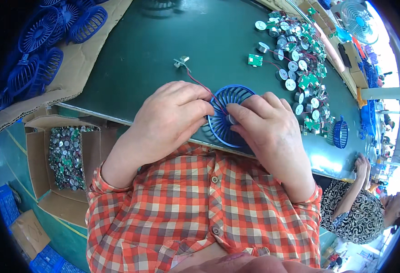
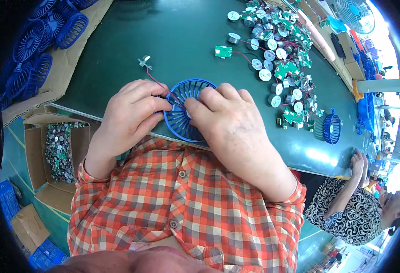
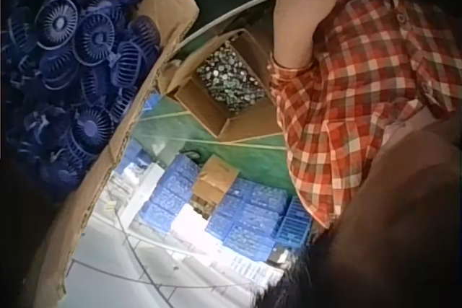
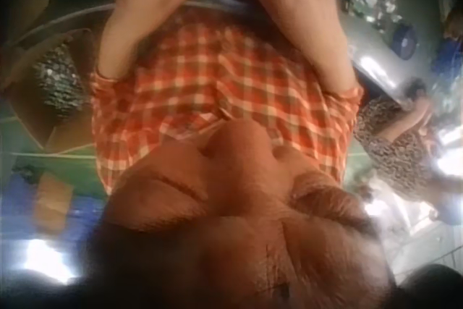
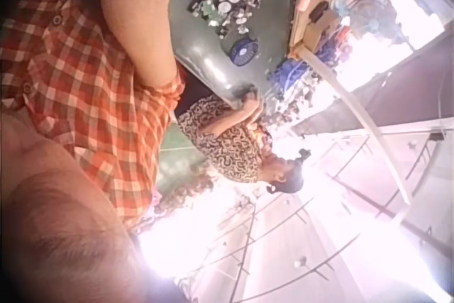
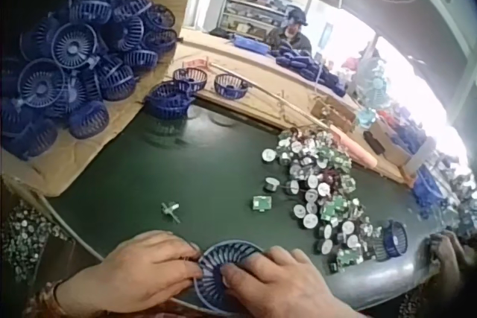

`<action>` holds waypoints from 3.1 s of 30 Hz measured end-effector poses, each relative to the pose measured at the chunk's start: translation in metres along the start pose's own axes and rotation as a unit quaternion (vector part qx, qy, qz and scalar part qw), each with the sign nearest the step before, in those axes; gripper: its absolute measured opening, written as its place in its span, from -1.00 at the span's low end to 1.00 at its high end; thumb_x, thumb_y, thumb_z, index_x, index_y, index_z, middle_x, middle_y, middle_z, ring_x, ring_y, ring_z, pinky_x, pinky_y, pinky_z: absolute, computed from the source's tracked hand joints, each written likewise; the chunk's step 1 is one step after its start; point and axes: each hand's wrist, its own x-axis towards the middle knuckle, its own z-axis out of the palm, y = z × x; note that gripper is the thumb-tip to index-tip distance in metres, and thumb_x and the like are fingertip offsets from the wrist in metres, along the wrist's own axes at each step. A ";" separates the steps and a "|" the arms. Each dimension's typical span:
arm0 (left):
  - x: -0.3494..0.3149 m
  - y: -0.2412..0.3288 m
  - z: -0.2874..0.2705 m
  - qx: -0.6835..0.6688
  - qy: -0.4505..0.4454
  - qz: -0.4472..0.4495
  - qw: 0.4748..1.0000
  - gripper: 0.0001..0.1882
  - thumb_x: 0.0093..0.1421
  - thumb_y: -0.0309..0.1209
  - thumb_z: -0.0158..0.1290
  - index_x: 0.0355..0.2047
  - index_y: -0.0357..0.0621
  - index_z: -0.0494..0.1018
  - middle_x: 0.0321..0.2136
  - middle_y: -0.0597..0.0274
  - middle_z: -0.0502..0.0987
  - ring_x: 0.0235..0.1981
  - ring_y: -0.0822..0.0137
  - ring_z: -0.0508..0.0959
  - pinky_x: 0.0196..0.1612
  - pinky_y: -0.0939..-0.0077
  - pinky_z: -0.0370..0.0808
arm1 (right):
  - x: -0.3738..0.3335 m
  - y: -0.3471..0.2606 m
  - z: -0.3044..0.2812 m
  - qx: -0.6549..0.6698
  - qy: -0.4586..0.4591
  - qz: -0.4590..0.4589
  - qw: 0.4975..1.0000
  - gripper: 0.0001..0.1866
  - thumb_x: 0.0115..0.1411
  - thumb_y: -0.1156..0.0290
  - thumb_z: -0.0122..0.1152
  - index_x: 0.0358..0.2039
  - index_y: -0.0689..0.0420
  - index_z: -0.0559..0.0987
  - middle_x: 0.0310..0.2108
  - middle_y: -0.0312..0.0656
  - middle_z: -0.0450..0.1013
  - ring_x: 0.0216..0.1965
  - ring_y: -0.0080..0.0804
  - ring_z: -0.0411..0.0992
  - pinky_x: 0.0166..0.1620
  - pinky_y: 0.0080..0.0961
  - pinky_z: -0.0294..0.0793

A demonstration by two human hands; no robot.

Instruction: The person assembles fans by inserting motors and circuit boards into fan grilles by hand, then uses a hook to tip a box and pour more fan grilles onto the table.

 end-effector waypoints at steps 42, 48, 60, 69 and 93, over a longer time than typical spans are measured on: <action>0.131 -0.146 -0.079 0.472 0.079 -0.173 0.861 -0.64 0.14 -0.23 0.26 -0.11 -0.13 0.57 -0.01 -0.06 0.54 0.15 -0.03 0.45 0.07 -0.03 0.45 | -0.043 0.001 0.035 0.035 0.127 -0.021 0.991 -0.39 -0.09 0.40 0.49 0.06 0.12 0.58 0.06 -0.12 0.46 -0.07 -0.15 0.47 -0.04 -0.24 0.47; 0.133 -0.151 -0.062 0.396 -0.013 -0.228 0.889 -0.67 0.19 -0.14 0.18 -0.22 -0.13 0.57 -0.30 -0.09 0.63 -0.18 -0.13 0.61 -0.11 -0.03 0.52 | -0.086 0.033 0.023 0.075 0.257 0.016 0.963 -0.30 -0.30 0.60 0.53 0.00 0.09 0.66 0.08 -0.03 0.49 0.03 -0.09 0.50 0.03 -0.25 0.54; 0.049 -0.001 -0.024 0.235 0.038 0.060 0.969 -0.80 -0.04 -0.55 0.26 -0.37 -0.08 0.53 -0.05 0.16 0.55 0.19 -0.05 0.44 0.22 0.02 0.38 | -0.211 0.137 -0.024 -0.262 0.184 0.414 0.852 -0.57 0.22 0.47 0.26 0.13 0.12 0.57 0.08 -0.02 0.48 0.10 -0.07 0.45 0.15 -0.22 0.42; 0.011 0.004 0.006 0.137 -0.014 0.042 0.990 -0.85 0.05 -0.55 0.18 -0.33 -0.09 0.57 0.06 0.10 0.50 0.29 -0.07 0.36 0.28 -0.15 0.31 | -0.042 0.088 -0.042 -0.192 0.133 0.095 0.968 -0.57 0.09 0.54 0.34 0.02 0.03 0.58 -0.08 -0.14 0.52 -0.05 -0.11 0.50 0.01 -0.23 0.47; 0.010 0.019 0.016 0.029 -0.068 0.083 0.994 -0.72 0.02 -0.36 0.30 -0.23 -0.07 0.56 -0.01 0.22 0.52 0.22 0.04 0.40 0.26 -0.22 0.30 | 0.098 0.101 -0.057 0.022 0.310 -0.036 0.950 -0.71 0.12 0.51 0.30 -0.10 0.12 0.61 -0.27 -0.16 0.48 -0.32 -0.30 0.53 -0.24 -0.38 0.53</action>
